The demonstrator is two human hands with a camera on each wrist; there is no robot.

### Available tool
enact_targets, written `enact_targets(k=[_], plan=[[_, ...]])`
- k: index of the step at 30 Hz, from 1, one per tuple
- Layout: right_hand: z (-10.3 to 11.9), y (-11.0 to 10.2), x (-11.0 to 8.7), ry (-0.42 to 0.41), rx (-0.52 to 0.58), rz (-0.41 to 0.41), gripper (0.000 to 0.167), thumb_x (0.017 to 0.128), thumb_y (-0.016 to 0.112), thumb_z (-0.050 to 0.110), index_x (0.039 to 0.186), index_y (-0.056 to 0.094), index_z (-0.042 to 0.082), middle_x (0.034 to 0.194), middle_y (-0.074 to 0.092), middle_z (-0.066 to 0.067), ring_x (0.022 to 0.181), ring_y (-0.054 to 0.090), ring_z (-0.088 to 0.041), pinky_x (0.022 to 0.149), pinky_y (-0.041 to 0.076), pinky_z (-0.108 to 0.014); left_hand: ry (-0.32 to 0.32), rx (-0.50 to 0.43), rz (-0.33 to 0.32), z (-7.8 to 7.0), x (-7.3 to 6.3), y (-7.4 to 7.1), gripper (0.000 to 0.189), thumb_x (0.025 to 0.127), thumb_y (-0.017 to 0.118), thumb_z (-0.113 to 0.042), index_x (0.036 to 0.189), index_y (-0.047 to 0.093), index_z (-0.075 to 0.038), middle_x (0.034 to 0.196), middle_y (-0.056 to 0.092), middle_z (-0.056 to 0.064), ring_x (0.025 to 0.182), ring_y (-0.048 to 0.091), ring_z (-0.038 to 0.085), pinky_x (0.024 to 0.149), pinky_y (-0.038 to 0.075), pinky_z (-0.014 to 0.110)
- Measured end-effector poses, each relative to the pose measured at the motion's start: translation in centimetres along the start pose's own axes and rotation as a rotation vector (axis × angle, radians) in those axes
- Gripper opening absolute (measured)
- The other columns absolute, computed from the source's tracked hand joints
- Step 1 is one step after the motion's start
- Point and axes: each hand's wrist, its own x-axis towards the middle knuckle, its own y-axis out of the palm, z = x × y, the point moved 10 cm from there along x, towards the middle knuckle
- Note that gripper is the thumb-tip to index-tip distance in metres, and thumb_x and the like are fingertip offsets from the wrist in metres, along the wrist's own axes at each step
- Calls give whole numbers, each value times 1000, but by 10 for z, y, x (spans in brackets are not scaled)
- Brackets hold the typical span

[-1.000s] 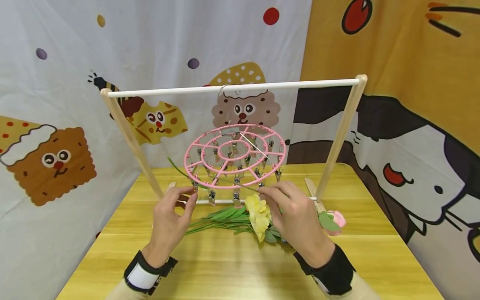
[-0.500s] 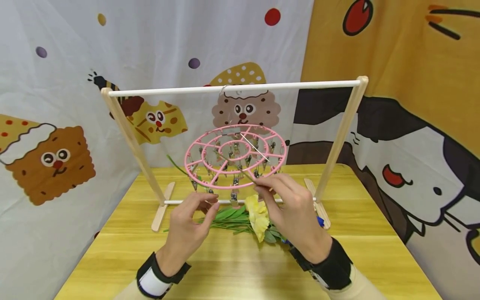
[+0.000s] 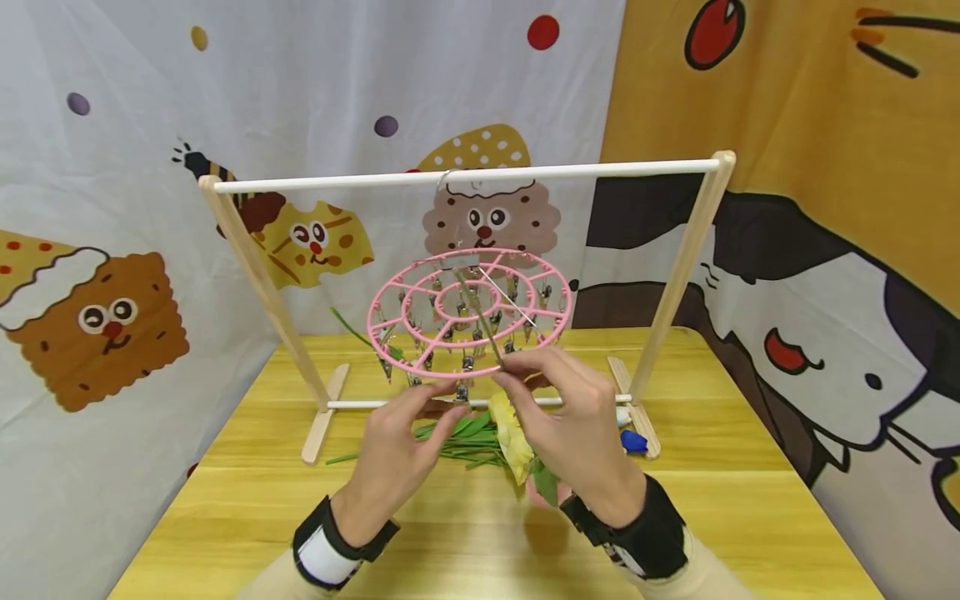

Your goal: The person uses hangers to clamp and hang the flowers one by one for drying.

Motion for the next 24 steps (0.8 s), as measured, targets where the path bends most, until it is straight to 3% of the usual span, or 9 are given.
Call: enact_targets(k=[10,18,24], plan=[[-16,8,-10,97,117,-39,39,85,86,-29,113,83,-3,103,84,-19,92,81,-5,82,70,-18,-44,-23,14,3,6,3,35,100,93,-12,131,81,-2,119,88,13,94,88,21,87,73,26],[-27,13,-16,164,178,-47,31,91,84,-26,112,80,-4,103,81,-19,82,82,-16,81,73,-24,-73,-58,27,5,9,6,32,99,93,-10,128,82,-3,115,88,12,93,88,19,85,71,21],[-38,13,-25,233,203,-57,28,95,82,-22,115,78,-3,107,80,-17,86,83,-14,84,73,-25,-124,-102,42,10,11,7,25,101,92,-14,123,82,-7,114,88,9,95,89,19,85,73,26]])
